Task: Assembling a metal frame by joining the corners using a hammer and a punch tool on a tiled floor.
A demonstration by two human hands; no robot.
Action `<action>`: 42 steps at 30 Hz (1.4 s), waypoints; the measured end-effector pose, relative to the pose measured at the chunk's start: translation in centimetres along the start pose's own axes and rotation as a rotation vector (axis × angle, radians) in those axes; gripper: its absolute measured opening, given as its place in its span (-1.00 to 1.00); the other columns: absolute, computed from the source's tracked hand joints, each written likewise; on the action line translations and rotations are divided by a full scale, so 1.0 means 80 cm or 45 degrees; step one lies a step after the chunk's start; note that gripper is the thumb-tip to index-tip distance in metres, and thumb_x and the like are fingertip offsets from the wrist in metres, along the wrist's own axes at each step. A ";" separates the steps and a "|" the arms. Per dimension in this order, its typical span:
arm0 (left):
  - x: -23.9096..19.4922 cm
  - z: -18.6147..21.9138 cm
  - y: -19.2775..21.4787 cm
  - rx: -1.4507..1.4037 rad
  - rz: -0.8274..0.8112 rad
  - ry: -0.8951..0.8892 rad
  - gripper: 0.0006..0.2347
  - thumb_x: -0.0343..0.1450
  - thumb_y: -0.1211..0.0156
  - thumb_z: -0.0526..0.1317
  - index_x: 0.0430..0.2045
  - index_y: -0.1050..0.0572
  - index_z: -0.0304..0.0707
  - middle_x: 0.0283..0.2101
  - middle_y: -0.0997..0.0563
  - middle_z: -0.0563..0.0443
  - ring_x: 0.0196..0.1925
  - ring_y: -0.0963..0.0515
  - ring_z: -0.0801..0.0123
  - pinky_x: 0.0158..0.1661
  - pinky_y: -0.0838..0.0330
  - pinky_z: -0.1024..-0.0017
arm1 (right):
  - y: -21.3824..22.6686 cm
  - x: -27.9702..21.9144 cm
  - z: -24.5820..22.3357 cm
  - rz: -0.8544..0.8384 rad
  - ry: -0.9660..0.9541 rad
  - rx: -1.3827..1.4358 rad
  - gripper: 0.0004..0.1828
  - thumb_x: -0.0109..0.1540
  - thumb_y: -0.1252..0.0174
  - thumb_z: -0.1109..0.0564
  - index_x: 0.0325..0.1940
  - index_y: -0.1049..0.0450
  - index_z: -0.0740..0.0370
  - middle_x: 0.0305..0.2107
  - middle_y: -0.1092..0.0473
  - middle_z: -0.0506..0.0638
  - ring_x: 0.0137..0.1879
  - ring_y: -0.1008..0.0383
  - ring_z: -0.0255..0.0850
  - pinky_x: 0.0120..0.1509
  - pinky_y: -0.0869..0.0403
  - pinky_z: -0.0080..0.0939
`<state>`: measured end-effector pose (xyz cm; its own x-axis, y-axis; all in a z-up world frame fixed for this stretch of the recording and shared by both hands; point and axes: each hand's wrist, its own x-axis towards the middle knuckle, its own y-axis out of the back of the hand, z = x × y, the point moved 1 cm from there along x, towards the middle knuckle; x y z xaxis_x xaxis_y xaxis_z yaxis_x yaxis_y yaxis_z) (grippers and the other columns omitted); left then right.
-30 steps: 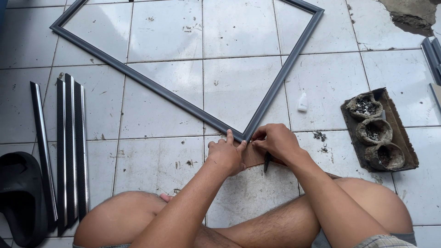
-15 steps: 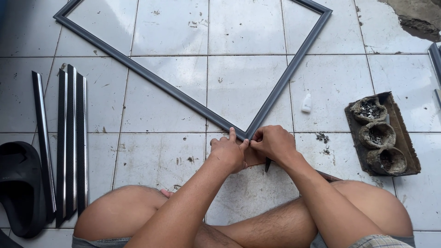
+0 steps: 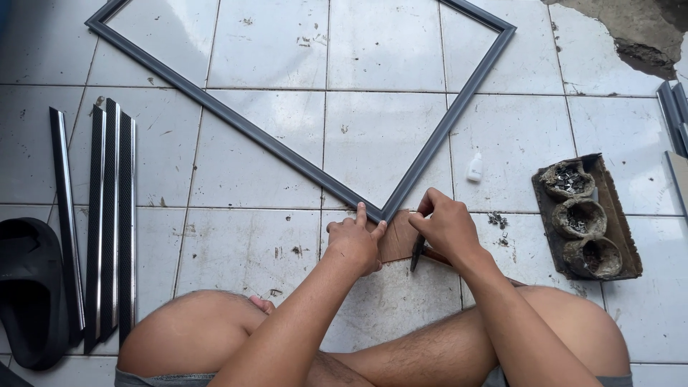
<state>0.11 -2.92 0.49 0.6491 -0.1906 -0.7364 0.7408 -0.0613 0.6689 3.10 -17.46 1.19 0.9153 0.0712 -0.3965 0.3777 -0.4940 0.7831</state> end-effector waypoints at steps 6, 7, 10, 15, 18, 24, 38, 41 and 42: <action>-0.004 0.003 0.001 0.028 -0.033 0.010 -0.40 0.25 -0.12 -0.01 0.18 -0.03 0.09 0.27 0.10 -0.32 0.16 -0.22 -0.12 -0.02 -0.18 -0.05 | 0.008 -0.014 0.014 -0.117 0.027 0.166 -0.73 0.13 0.08 0.24 -0.15 -0.45 0.14 -0.31 -0.45 0.13 -0.22 -0.47 -0.04 -0.19 -0.40 -0.15; -0.004 0.003 0.000 0.029 -0.038 0.012 -0.40 0.25 -0.12 -0.01 0.18 -0.03 0.09 0.27 0.10 -0.32 0.16 -0.22 -0.12 -0.02 -0.18 -0.05 | 0.009 -0.017 0.008 -0.121 0.026 0.169 -0.73 0.13 0.08 0.24 -0.15 -0.45 0.14 -0.31 -0.45 0.13 -0.22 -0.47 -0.04 -0.19 -0.40 -0.15; 0.003 0.006 -0.004 0.038 -0.049 0.028 -0.39 0.25 -0.12 -0.01 0.18 -0.02 0.09 0.27 0.10 -0.32 0.17 -0.22 -0.11 -0.01 -0.18 -0.05 | 0.010 -0.017 -0.005 -0.121 0.015 0.258 -0.77 0.12 0.00 0.26 -0.18 -0.48 0.16 -0.33 -0.46 0.11 -0.26 -0.47 -0.12 -0.22 -0.41 -0.22; 0.017 0.003 -0.008 0.054 -0.057 0.008 -0.38 0.24 -0.10 0.02 0.18 0.00 0.08 0.26 0.10 -0.34 0.13 -0.26 -0.12 -0.01 -0.15 -0.09 | -0.012 0.006 -0.020 -0.042 0.195 0.237 -0.86 0.09 -0.10 0.23 -0.27 -0.49 0.18 -0.53 -0.45 0.06 -0.43 -0.43 -0.24 -0.37 -0.39 -0.36; 0.017 0.001 -0.006 0.055 -0.054 -0.001 -0.39 0.25 -0.08 0.01 0.18 0.00 0.08 0.26 0.09 -0.35 0.12 -0.27 -0.12 -0.02 -0.17 -0.07 | -0.021 0.010 -0.027 -0.064 0.308 0.238 -0.86 0.05 -0.15 0.22 -0.31 -0.51 0.18 -0.41 -0.46 0.10 -0.29 -0.47 -0.09 -0.28 -0.43 -0.22; 0.025 0.000 -0.010 0.022 -0.084 -0.019 -0.42 0.28 -0.04 0.02 0.18 0.00 0.06 0.26 0.12 -0.38 0.11 -0.26 -0.16 -0.03 -0.16 -0.09 | -0.037 0.022 -0.011 -0.041 0.418 0.103 -0.88 0.02 -0.18 0.17 -0.37 -0.55 0.06 -0.37 -0.39 0.06 -0.21 -0.43 -0.04 -0.19 -0.42 -0.16; 0.023 -0.001 -0.009 0.016 -0.078 -0.037 -0.43 0.29 -0.02 0.02 0.18 -0.01 0.03 0.25 0.12 -0.40 0.11 -0.26 -0.17 -0.05 -0.17 -0.08 | -0.053 0.040 0.012 -0.033 0.484 0.234 -0.85 -0.01 -0.22 0.12 -0.36 -0.56 -0.04 -0.44 -0.39 -0.01 -0.25 -0.42 -0.15 -0.18 -0.41 -0.25; 0.024 0.001 -0.008 0.014 -0.081 -0.038 -0.43 0.29 -0.03 0.02 0.18 -0.01 0.02 0.25 0.12 -0.41 0.11 -0.27 -0.17 -0.05 -0.17 -0.08 | -0.051 0.039 0.011 -0.032 0.481 0.221 -0.85 0.00 -0.22 0.13 -0.36 -0.56 -0.04 -0.44 -0.40 -0.01 -0.25 -0.42 -0.15 -0.19 -0.41 -0.25; 0.023 0.000 -0.008 0.013 -0.084 -0.036 -0.43 0.28 -0.03 0.02 0.18 -0.02 0.02 0.25 0.12 -0.41 0.10 -0.27 -0.18 -0.05 -0.17 -0.08 | -0.052 0.038 0.010 -0.033 0.481 0.213 -0.85 0.00 -0.21 0.13 -0.35 -0.56 -0.03 -0.44 -0.40 -0.01 -0.26 -0.43 -0.15 -0.19 -0.41 -0.24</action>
<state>0.82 -3.20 -1.28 0.5939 -0.2132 -0.7757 0.7798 -0.0844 0.6203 4.23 -15.90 -3.63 0.9048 0.3828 -0.1868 0.4015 -0.6201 0.6740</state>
